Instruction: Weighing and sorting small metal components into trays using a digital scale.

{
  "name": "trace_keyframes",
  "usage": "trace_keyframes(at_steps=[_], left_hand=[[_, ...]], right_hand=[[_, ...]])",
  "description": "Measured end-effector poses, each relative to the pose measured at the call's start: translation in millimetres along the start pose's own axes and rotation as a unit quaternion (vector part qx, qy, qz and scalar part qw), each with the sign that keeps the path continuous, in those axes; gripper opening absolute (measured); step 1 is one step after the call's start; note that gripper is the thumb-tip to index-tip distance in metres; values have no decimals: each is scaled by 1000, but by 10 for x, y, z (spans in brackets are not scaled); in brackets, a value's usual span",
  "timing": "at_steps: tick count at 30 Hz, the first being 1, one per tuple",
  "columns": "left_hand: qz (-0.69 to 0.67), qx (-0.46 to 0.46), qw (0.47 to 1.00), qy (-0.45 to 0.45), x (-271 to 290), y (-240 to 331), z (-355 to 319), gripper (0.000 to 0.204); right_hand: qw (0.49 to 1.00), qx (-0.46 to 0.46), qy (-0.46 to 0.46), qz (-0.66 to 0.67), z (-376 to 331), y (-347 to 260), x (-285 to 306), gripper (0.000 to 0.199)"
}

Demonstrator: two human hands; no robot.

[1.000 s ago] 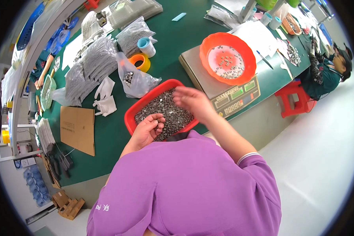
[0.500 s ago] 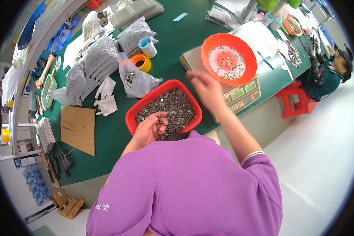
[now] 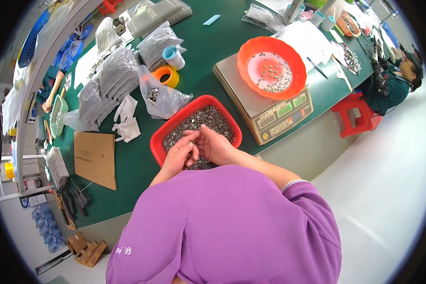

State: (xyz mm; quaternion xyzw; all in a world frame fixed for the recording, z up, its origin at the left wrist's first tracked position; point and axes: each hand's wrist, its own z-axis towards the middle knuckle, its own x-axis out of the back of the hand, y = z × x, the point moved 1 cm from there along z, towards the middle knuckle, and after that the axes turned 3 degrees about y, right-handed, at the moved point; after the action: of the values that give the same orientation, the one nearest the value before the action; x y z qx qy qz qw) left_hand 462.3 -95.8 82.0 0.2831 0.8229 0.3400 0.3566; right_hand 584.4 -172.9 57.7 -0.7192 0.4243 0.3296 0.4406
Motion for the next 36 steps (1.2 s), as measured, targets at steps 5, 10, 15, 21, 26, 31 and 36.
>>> trace_keyframes(at_steps=[5, 10, 15, 21, 26, 31, 36], left_hand=[[8, 0, 1000, -3, 18, -19, 5, 41], [1, -23, 1000, 12, 40, -11, -8, 41], [35, -3, 999, 1, 29, -42, 25, 40], [-33, -30, 999, 25, 85, -101, 37, 38], [-221, -11, 974, 44, 276, -169, 58, 24], [-200, 45, 978, 45, 288, -219, 59, 26], [-177, 43, 983, 21, 165, -105, 32, 24]], right_hand=[[1000, 6, 18, 14, -25, -24, 34, 50], [998, 10, 59, 15, -29, -84, 99, 44], [998, -34, 45, -4, -22, -95, 93, 41], [997, 8, 74, 9, -36, -35, 138, 35], [970, 205, 103, -84, -207, -703, 204, 43], [665, 394, 346, -532, -596, -1732, 325, 35], [430, 487, 351, -675, -625, -1670, 82, 29]])
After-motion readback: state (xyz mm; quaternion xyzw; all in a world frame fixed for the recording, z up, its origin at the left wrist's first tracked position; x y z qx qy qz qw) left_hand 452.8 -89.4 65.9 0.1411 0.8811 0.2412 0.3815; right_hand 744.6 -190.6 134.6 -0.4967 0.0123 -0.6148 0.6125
